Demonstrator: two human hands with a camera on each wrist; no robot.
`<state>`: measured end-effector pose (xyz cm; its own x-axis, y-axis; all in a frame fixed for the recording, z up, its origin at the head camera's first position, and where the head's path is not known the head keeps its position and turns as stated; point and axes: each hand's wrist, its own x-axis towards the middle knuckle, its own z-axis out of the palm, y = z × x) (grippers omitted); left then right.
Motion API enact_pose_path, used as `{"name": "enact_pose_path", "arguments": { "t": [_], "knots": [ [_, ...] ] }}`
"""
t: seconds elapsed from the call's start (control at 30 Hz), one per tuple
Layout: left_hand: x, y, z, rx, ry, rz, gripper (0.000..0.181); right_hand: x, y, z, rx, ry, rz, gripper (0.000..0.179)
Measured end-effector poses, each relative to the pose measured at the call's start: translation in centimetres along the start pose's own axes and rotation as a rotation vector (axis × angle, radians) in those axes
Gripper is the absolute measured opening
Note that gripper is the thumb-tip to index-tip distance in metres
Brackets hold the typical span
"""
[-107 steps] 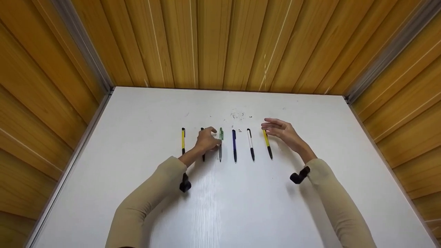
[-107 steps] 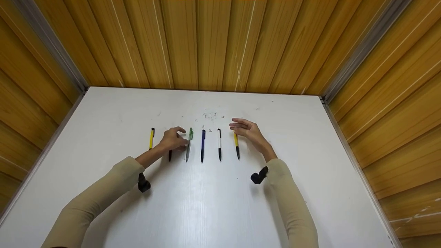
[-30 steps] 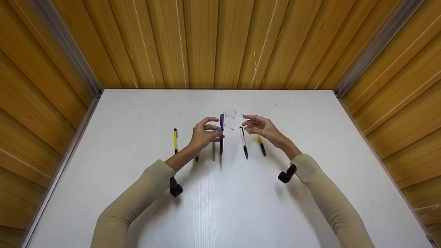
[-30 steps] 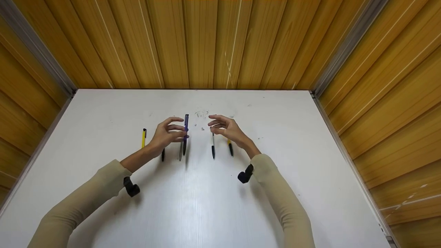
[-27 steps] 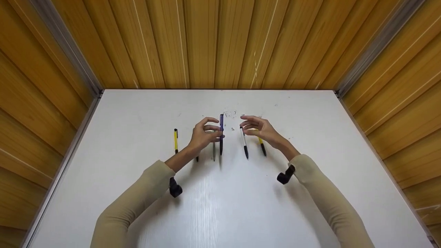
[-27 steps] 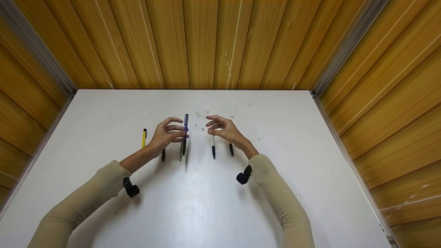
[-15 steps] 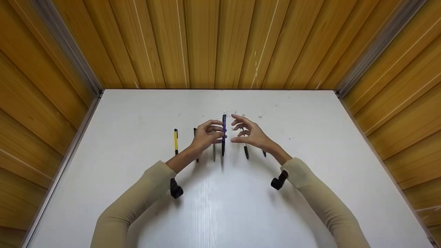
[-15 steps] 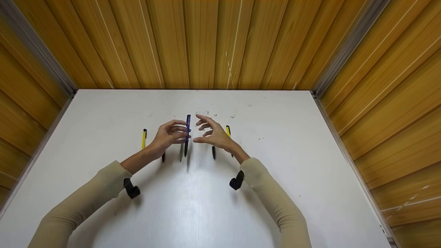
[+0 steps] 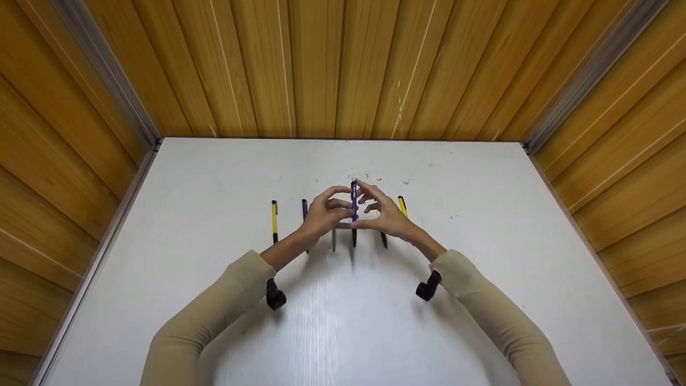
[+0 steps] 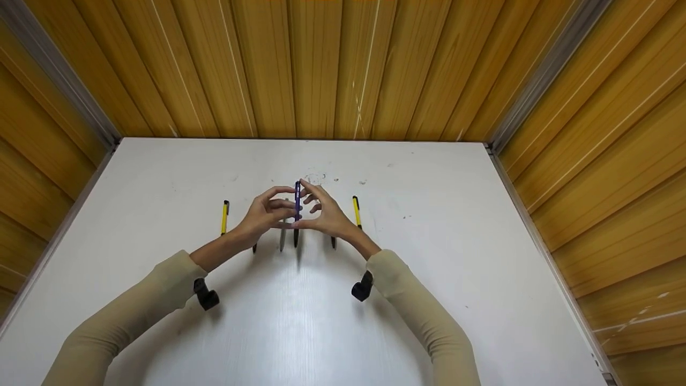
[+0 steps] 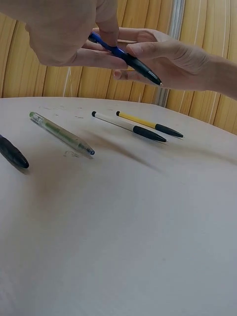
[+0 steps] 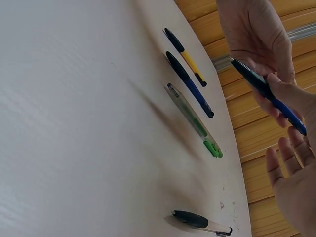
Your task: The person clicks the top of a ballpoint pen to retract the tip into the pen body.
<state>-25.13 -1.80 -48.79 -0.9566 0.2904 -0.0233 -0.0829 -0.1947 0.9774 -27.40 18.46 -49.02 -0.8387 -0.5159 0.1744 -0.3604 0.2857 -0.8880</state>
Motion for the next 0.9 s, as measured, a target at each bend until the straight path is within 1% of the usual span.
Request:
{"name": "enact_pose_path", "arguments": {
  "t": [0.17, 0.27, 0.33, 0.43, 0.53, 0.67, 0.9],
  "knots": [
    [-0.1, -0.1, 0.0, 0.019, 0.021, 0.001, 0.054, 0.1, 0.0, 0.5, -0.073, 0.027, -0.041, 0.1],
    [-0.1, -0.2, 0.0, 0.027, 0.031, 0.001, 0.055, -0.1, -1.1, 0.7, -0.101, 0.029, -0.059, 0.099],
    [0.0, -0.3, 0.0, 0.035, 0.044, -0.003, 0.056, -0.4, -2.0, 0.7, -0.103, 0.017, -0.062, 0.099],
    [0.0, -0.3, -0.1, 0.07, 0.06, -0.008, 0.055, -0.8, -3.2, 0.5, -0.096, 0.003, -0.07, 0.098],
    [-0.1, -0.3, -0.1, 0.087, 0.064, -0.016, 0.054, -1.0, -3.3, 0.4, -0.085, 0.003, -0.067, 0.1],
    [-0.1, -0.3, -0.1, 0.078, 0.054, -0.03, 0.054, -0.9, -2.9, 0.4, -0.074, 0.009, -0.052, 0.103],
    [-0.1, -0.1, 0.0, 0.079, 0.055, -0.053, 0.056, -0.3, 0.1, 0.4, -0.099, 0.03, -0.053, 0.106]
  ]
}}
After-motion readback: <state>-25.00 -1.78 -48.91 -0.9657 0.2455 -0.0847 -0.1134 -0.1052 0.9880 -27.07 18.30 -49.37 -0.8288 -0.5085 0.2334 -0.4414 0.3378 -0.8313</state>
